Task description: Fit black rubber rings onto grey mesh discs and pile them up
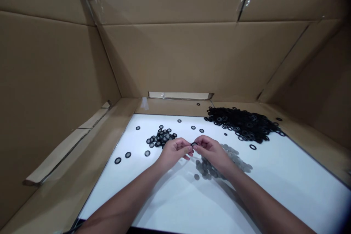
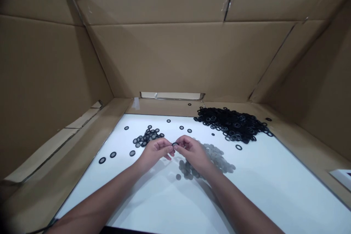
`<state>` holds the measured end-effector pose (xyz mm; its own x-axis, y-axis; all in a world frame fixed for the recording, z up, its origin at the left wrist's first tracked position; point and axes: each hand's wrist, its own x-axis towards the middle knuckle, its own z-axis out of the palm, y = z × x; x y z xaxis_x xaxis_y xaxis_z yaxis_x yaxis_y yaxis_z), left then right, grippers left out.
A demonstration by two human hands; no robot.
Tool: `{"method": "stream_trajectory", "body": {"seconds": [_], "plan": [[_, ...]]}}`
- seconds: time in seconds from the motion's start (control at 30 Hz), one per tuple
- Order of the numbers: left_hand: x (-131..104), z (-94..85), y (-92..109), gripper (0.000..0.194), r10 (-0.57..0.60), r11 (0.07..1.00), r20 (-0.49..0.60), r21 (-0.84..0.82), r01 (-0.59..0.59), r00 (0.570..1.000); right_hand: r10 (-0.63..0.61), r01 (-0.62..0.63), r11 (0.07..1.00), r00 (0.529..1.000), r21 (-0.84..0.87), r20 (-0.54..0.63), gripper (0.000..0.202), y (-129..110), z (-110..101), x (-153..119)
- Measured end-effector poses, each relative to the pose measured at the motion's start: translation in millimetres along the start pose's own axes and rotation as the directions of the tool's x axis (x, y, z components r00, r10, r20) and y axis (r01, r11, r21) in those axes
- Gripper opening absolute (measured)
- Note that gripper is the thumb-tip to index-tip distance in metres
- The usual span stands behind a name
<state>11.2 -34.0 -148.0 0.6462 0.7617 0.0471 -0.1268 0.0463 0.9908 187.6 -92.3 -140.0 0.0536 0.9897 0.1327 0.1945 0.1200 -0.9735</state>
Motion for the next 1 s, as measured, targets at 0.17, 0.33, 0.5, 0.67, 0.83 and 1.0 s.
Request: {"method": "stream_trajectory", "body": {"seconds": [0.17, 0.33, 0.5, 0.67, 0.83, 1.0], "plan": [[-1, 2.3, -2, 0.023, 0.032, 0.994, -0.055, 0.108, -0.026, 0.998, -0.009, 0.009, 1.000, 1.000, -0.009, 0.022, 0.025, 0, 3, -1], [0, 0.2, -3, 0.015, 0.097, 0.979, -0.088, 0.185, -0.080, 0.991, 0.000, 0.002, 1.000, 0.997, -0.025, 0.080, 0.022, -4, 5, -3], [-1, -0.8, -1, 0.013, 0.110, 0.975, -0.065, 0.202, -0.094, 0.992, 0.005, 0.003, 0.995, 0.996, -0.095, 0.084, 0.019, -4, 4, -5], [-3, 1.7, 4, 0.020, 0.072, 0.989, -0.008, 0.129, -0.070, 0.997, -0.029, 0.030, 0.989, 1.000, -0.142, 0.007, 0.018, -3, 5, -7], [-3, 1.0, 7, 0.027, 0.036, 0.998, 0.028, 0.053, -0.037, 0.999, -0.030, 0.034, 0.997, 0.998, -0.063, 0.059, 0.020, -2, 5, -8], [-3, 1.7, 10, 0.030, 0.001, 0.999, 0.029, 0.036, -0.002, 1.000, -0.036, 0.043, 0.997, 0.994, -0.070, 0.101, 0.024, 2, 2, -6]]}}
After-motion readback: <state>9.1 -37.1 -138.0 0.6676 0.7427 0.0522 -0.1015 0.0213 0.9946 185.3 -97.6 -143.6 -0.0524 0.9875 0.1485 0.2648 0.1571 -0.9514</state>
